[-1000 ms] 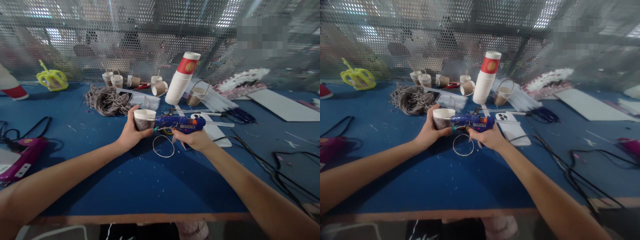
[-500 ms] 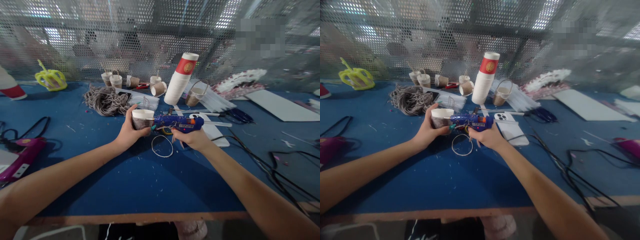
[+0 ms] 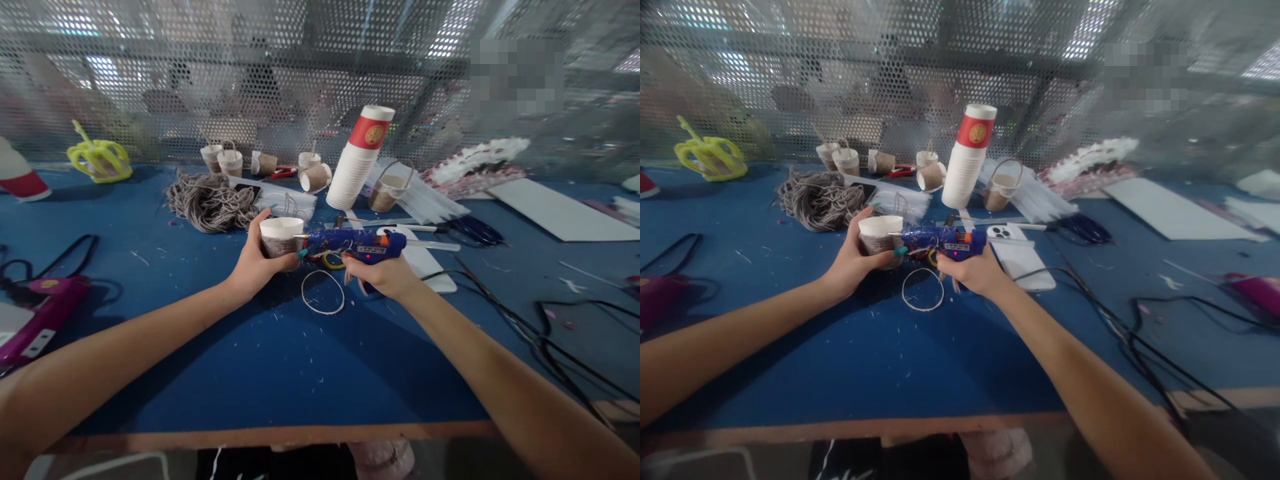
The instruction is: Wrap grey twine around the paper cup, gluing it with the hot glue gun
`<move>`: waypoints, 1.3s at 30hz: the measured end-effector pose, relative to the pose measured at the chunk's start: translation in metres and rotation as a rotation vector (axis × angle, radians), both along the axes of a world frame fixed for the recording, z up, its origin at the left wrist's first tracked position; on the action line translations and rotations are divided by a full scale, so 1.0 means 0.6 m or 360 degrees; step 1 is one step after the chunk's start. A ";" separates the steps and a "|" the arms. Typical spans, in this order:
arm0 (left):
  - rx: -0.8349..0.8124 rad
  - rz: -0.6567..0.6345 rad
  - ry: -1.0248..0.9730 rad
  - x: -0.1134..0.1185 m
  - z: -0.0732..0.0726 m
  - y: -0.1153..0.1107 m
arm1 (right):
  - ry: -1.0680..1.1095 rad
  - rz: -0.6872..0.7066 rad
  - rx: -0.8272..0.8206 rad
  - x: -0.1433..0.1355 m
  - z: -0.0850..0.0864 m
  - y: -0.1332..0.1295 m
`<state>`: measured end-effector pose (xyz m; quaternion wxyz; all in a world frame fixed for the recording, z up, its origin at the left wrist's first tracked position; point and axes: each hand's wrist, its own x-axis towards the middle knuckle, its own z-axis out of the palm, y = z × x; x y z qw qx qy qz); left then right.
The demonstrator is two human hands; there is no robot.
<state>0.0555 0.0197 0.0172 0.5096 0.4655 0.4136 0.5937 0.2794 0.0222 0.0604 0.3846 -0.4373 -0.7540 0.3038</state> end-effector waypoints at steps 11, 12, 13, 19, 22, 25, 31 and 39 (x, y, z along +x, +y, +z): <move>-0.0049 -0.0020 -0.0029 0.001 0.007 -0.002 | -0.0022 0.0058 0.0059 -0.001 0.015 -0.006; -0.0058 -0.0025 -0.0044 0.001 0.007 -0.003 | -0.0020 0.0054 0.0067 -0.002 0.015 -0.007; -0.0069 -0.0029 -0.0060 0.001 0.007 -0.003 | -0.0015 0.0051 0.0070 -0.001 0.014 -0.007; -0.0104 -0.0031 -0.0125 0.000 0.008 -0.002 | -0.0005 0.0030 0.0033 0.001 0.009 -0.004; -0.0131 -0.0027 -0.0164 0.000 0.009 -0.001 | 0.0001 -0.0001 -0.0007 0.002 0.008 -0.003; -0.0162 -0.0023 -0.0212 0.000 0.011 0.000 | -0.0014 -0.0018 -0.0036 0.003 0.007 -0.002; -0.0231 0.0001 -0.0306 -0.002 0.012 0.002 | -0.0073 -0.0031 -0.0038 0.003 0.008 -0.003; -0.0261 -0.0020 -0.0417 -0.001 0.015 0.003 | -0.0105 -0.0108 -0.0046 0.004 0.009 -0.003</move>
